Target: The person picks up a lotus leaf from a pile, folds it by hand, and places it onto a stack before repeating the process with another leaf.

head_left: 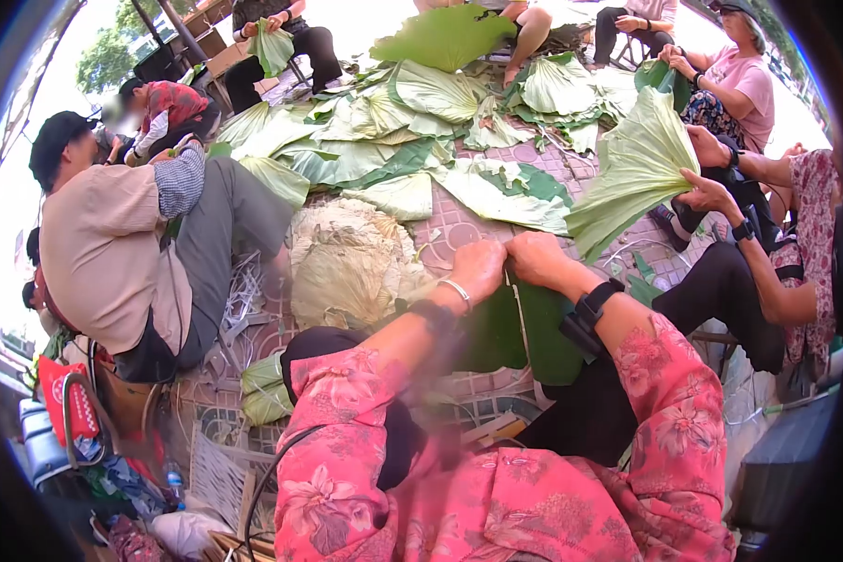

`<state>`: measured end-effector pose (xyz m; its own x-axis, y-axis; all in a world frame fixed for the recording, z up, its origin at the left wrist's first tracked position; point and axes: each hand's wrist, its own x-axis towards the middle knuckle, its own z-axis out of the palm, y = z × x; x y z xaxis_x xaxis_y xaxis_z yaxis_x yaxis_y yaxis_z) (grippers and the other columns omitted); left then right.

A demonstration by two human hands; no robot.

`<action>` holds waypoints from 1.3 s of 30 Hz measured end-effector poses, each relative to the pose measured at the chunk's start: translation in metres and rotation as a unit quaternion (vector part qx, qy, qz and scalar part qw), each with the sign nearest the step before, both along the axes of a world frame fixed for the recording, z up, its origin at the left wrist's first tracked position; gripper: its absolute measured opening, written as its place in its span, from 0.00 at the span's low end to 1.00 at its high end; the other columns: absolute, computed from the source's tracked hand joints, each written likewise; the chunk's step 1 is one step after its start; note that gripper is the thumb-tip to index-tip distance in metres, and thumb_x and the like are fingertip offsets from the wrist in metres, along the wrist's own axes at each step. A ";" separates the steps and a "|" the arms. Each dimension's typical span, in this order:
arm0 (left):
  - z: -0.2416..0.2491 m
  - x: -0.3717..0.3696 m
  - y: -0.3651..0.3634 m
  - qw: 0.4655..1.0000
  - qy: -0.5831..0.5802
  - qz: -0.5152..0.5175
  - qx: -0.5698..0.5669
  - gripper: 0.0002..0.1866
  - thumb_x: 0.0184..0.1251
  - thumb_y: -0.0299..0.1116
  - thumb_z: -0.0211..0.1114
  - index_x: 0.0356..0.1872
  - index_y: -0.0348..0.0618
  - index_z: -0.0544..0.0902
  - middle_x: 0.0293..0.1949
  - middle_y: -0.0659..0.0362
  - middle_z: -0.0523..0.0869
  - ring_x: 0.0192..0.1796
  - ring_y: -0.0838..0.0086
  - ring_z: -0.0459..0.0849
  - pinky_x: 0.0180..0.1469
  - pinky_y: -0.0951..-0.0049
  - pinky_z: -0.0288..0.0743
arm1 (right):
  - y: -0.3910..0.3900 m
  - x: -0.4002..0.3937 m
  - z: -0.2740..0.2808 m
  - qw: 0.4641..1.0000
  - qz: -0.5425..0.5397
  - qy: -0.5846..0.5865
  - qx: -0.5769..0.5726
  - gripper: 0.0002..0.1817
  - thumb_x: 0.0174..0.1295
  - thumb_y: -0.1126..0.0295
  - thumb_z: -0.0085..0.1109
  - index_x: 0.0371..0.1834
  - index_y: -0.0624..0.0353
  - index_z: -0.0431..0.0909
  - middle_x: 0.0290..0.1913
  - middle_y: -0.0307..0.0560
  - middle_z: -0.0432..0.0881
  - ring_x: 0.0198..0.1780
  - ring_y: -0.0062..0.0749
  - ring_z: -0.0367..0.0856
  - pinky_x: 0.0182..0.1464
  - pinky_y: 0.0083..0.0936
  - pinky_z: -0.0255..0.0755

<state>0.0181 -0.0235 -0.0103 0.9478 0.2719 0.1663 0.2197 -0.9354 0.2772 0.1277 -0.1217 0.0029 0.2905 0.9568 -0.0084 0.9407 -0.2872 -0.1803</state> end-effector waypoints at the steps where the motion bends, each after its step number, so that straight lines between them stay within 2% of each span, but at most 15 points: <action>1: -0.003 0.000 -0.001 1.000 0.010 0.008 -0.002 0.08 0.53 0.33 0.58 0.23 0.40 0.82 0.25 0.46 0.82 0.28 0.52 0.82 0.32 0.55 0.75 | -0.002 0.000 0.001 1.000 0.007 0.013 0.010 0.08 0.49 0.70 0.52 0.24 0.63 0.79 0.29 0.60 0.81 0.34 0.54 0.81 0.36 0.44 0.73; 5: -0.010 -0.004 0.003 0.998 -0.036 -0.026 -0.047 0.07 0.52 0.32 0.59 0.22 0.40 0.81 0.24 0.46 0.81 0.29 0.51 0.81 0.32 0.56 0.75 | -0.008 0.002 0.002 0.999 0.041 0.003 0.008 0.09 0.48 0.69 0.52 0.22 0.61 0.79 0.28 0.59 0.80 0.34 0.54 0.80 0.35 0.44 0.73; 11: -0.001 -0.012 -0.002 0.990 -0.078 -0.032 -0.114 0.07 0.52 0.32 0.59 0.23 0.40 0.81 0.24 0.46 0.81 0.30 0.50 0.81 0.33 0.56 0.74 | -0.013 0.004 0.015 0.996 0.082 0.020 -0.001 0.09 0.49 0.67 0.52 0.26 0.59 0.80 0.28 0.57 0.80 0.34 0.53 0.79 0.37 0.44 0.73; 14: 0.001 -0.014 0.003 0.977 -0.127 -0.062 -0.157 0.07 0.53 0.31 0.60 0.24 0.37 0.80 0.23 0.45 0.80 0.28 0.50 0.79 0.32 0.59 0.72 | -0.019 0.011 0.024 0.982 0.084 0.156 0.061 0.10 0.50 0.66 0.52 0.29 0.58 0.80 0.29 0.57 0.80 0.35 0.54 0.79 0.39 0.42 0.72; 16: 0.011 -0.016 0.008 0.969 -0.139 -0.066 -0.194 0.07 0.53 0.32 0.61 0.27 0.37 0.81 0.23 0.47 0.80 0.29 0.52 0.79 0.33 0.62 0.72 | -0.022 0.010 0.036 0.970 0.065 0.220 0.080 0.09 0.53 0.67 0.54 0.32 0.60 0.80 0.27 0.55 0.79 0.32 0.47 0.78 0.38 0.36 0.71; 19: 0.030 -0.020 0.020 0.906 -0.140 -0.100 -0.387 0.10 0.53 0.32 0.63 0.33 0.37 0.83 0.26 0.50 0.82 0.31 0.56 0.79 0.37 0.66 0.73 | -0.029 0.011 0.055 0.941 0.026 0.314 0.125 0.08 0.55 0.70 0.55 0.33 0.63 0.78 0.26 0.52 0.79 0.29 0.37 0.77 0.37 0.30 0.70; 22: 0.016 -0.017 0.045 0.923 -0.234 -0.060 -0.298 0.12 0.51 0.32 0.64 0.36 0.37 0.83 0.28 0.52 0.82 0.32 0.59 0.80 0.41 0.67 0.73 | -0.036 0.014 0.074 0.928 -0.021 0.319 0.190 0.07 0.57 0.72 0.56 0.36 0.64 0.77 0.27 0.49 0.80 0.30 0.31 0.76 0.37 0.26 0.70; 23: 0.011 -0.019 0.055 0.949 -0.240 -0.004 -0.203 0.11 0.51 0.32 0.64 0.35 0.38 0.84 0.29 0.50 0.82 0.33 0.59 0.80 0.42 0.67 0.74 | -0.039 0.016 0.078 0.929 -0.030 0.300 0.216 0.08 0.57 0.72 0.56 0.36 0.64 0.77 0.27 0.48 0.80 0.30 0.30 0.76 0.37 0.26 0.70; 24: 0.010 -0.021 0.059 0.948 -0.245 0.032 -0.202 0.11 0.51 0.32 0.64 0.35 0.38 0.84 0.29 0.50 0.82 0.34 0.59 0.80 0.42 0.66 0.74 | -0.042 0.019 0.081 0.928 -0.041 0.280 0.242 0.08 0.57 0.72 0.56 0.37 0.64 0.77 0.28 0.48 0.80 0.31 0.29 0.77 0.38 0.25 0.70; 26: 0.004 -0.022 0.065 0.940 -0.254 0.104 -0.203 0.11 0.51 0.32 0.64 0.34 0.38 0.84 0.30 0.49 0.82 0.35 0.58 0.81 0.43 0.66 0.74 | -0.045 0.025 0.083 0.930 -0.040 0.259 0.256 0.10 0.56 0.73 0.57 0.40 0.63 0.76 0.30 0.51 0.80 0.32 0.34 0.78 0.39 0.27 0.70; 28: 0.007 -0.023 0.067 0.944 -0.247 0.118 -0.186 0.11 0.51 0.33 0.64 0.33 0.38 0.84 0.33 0.48 0.83 0.37 0.56 0.82 0.44 0.65 0.74 | -0.048 0.024 0.083 0.936 -0.043 0.229 0.263 0.10 0.55 0.74 0.57 0.40 0.63 0.76 0.31 0.53 0.80 0.34 0.39 0.79 0.40 0.28 0.71; 29: 0.008 -0.022 0.068 0.945 -0.243 0.134 -0.175 0.11 0.51 0.33 0.64 0.33 0.39 0.84 0.33 0.48 0.83 0.38 0.56 0.82 0.43 0.65 0.74 | -0.048 0.024 0.082 0.939 -0.051 0.220 0.260 0.10 0.53 0.75 0.57 0.40 0.63 0.76 0.32 0.56 0.80 0.36 0.45 0.79 0.42 0.30 0.71; 33: 0.023 -0.030 0.084 0.939 -0.164 0.265 -0.143 0.07 0.53 0.32 0.64 0.32 0.44 0.85 0.35 0.49 0.83 0.40 0.56 0.82 0.44 0.61 0.74 | -0.053 0.046 0.073 0.933 -0.144 0.142 0.299 0.12 0.53 0.75 0.57 0.42 0.62 0.75 0.35 0.58 0.80 0.40 0.49 0.80 0.43 0.33 0.71; 36: 0.012 -0.040 0.112 0.916 -0.162 0.348 -0.118 0.07 0.53 0.33 0.64 0.32 0.45 0.85 0.36 0.48 0.83 0.40 0.55 0.82 0.43 0.61 0.75 | -0.066 0.064 0.073 0.901 -0.233 0.099 0.352 0.13 0.54 0.75 0.57 0.44 0.62 0.75 0.36 0.58 0.80 0.41 0.49 0.80 0.43 0.34 0.71; 39: 0.004 -0.053 0.126 0.893 -0.155 0.401 -0.131 0.07 0.53 0.32 0.64 0.31 0.42 0.85 0.35 0.47 0.84 0.39 0.53 0.83 0.41 0.61 0.76 | -0.080 0.074 0.074 0.906 -0.250 0.044 0.338 0.13 0.56 0.73 0.57 0.45 0.59 0.74 0.36 0.56 0.81 0.41 0.50 0.80 0.43 0.36 0.71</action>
<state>-0.0344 0.1029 -0.0061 0.3506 0.9107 0.2183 0.6652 -0.4063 0.6265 0.2022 -0.2020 0.0767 0.7156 0.5019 0.4858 0.6971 -0.4690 -0.5424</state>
